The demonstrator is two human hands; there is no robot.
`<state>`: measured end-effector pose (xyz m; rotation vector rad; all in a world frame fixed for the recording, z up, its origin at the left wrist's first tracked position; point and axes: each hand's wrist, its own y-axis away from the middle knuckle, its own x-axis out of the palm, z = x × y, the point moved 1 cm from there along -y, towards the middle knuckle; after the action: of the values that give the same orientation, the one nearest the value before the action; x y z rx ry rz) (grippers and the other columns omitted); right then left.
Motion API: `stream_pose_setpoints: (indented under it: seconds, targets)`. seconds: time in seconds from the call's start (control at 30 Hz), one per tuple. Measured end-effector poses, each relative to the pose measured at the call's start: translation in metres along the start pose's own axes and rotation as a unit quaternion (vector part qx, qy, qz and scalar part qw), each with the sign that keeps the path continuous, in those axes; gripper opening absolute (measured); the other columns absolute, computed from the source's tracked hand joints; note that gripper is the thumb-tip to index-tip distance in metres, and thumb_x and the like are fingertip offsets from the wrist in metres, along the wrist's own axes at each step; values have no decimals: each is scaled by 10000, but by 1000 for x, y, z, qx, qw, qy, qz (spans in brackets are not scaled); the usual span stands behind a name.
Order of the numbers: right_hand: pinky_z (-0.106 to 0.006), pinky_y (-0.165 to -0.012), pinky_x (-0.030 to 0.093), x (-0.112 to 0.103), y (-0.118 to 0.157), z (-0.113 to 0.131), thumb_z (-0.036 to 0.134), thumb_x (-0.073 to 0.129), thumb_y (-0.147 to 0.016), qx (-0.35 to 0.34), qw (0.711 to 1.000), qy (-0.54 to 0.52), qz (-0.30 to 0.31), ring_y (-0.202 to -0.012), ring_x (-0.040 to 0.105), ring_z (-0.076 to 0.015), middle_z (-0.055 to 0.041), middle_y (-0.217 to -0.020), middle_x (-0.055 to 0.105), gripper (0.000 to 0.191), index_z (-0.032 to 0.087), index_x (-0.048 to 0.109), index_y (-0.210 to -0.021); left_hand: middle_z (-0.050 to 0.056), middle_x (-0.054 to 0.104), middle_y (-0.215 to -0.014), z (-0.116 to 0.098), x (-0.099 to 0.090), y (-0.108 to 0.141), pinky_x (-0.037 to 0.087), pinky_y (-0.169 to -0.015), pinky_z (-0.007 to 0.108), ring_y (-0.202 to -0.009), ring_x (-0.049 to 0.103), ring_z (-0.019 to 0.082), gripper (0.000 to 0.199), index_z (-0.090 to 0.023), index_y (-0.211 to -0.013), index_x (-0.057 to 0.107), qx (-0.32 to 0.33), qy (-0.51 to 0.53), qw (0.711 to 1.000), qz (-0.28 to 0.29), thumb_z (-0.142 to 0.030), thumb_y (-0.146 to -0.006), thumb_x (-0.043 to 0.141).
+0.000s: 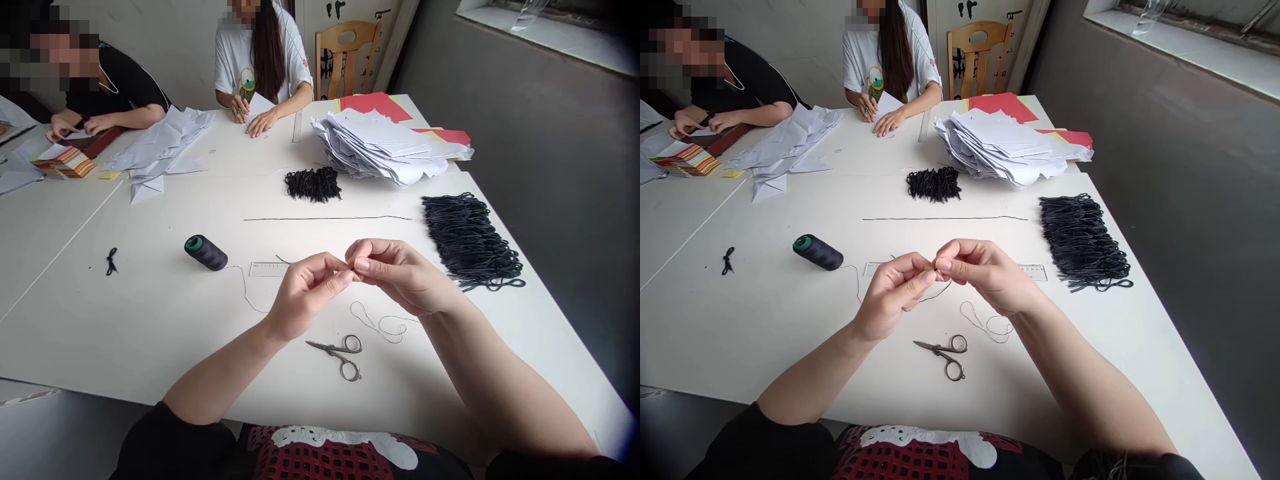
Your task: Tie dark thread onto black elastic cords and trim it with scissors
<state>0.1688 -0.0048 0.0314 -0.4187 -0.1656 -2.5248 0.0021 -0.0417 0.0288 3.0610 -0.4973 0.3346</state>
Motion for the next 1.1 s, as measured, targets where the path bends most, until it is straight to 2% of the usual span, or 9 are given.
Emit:
stream_pose_setpoints:
  seconds: [0.1, 0.23, 0.37, 0.5, 0.73, 0.9, 0.97, 1.03, 1.1]
  targets:
    - [-201, -474, 408, -3, 4, 10, 335, 766, -791, -10, 998, -44, -47, -591, 546, -80, -31, -830, 645, 234, 174, 613, -718, -87, 292, -516, -2, -6, -2, 127, -400, 209, -427, 156, 39, 260, -178, -758, 568, -44, 48, 998, -2, -404, -867, 634]
    - [-139, -407, 415, -21, 10, 29, 256, 769, -778, -55, 982, -82, -158, -506, 515, -53, 33, -620, 511, 223, 181, 574, -702, -103, 188, -520, -8, -15, -5, 88, -391, 191, -422, 100, 32, 278, -184, -730, 513, -77, 70, 994, -24, -395, -856, 642]
    - [-191, -730, 584, -49, 11, 48, 7, 519, -878, -122, 926, -129, -332, -512, 492, -15, 52, -594, 409, 307, 146, 509, -605, -105, 187, -529, -13, -18, -7, 83, -389, 181, -423, 93, 28, 290, -187, -726, 489, -89, 48, 994, -29, -395, -849, 648]
    - [-331, -899, 576, -66, 9, 58, -122, 273, -874, -157, 859, -179, -452, -468, 422, 4, 63, -574, 377, 437, 116, 521, -604, -105, 179, -526, -13, -20, -8, 91, -390, 176, -425, 101, 30, 286, -187, -733, 494, -86, 25, 995, -37, -404, -850, 642]
    - [-398, -951, 562, -59, 14, 58, -82, 465, -804, -217, 887, -98, -396, -491, 445, -15, 62, -569, 389, 328, 138, 484, -562, -101, 189, -533, -13, -27, -12, 93, -393, 178, -426, 106, 31, 270, -189, -734, 494, -69, -4, 995, -73, -391, -853, 628]
    - [-334, -932, 578, -55, 19, 60, -15, 656, -706, -244, 895, -56, -370, -523, 453, -15, 75, -576, 350, 295, 155, 465, -556, -97, 202, -534, -12, -30, -13, 109, -399, 192, -422, 118, 37, 270, -194, -734, 494, -67, -28, 994, -88, -406, -850, 613]
    - [-284, -851, 601, -52, 21, 63, -8, 664, -687, -247, 891, -47, -377, -514, 439, -10, 74, -571, 345, 287, 157, 472, -553, -87, 252, -537, -17, -35, -13, 155, -405, 196, -421, 166, 45, 268, -197, -742, 501, -50, -71, 992, -90, -420, -865, 587]
    - [-204, -662, 592, -48, 24, 66, 6, 706, -645, -241, 894, -32, -377, -491, 416, -3, 72, -565, 363, 248, 150, 515, -580, -52, 398, -580, -27, -43, -11, 290, -457, 202, -468, 333, 65, 252, -199, -762, 537, -30, -175, 982, -64, -424, -867, 583]
    - [-141, -424, 449, -42, 28, 68, 37, 773, -594, -232, 906, -10, -354, -451, 376, -2, 66, -552, 389, 252, 152, 550, -620, 13, 600, -790, -40, -57, -7, 446, -656, 246, -714, 556, 130, 215, -209, -858, 608, -27, -337, 941, -21, -423, -846, 612]
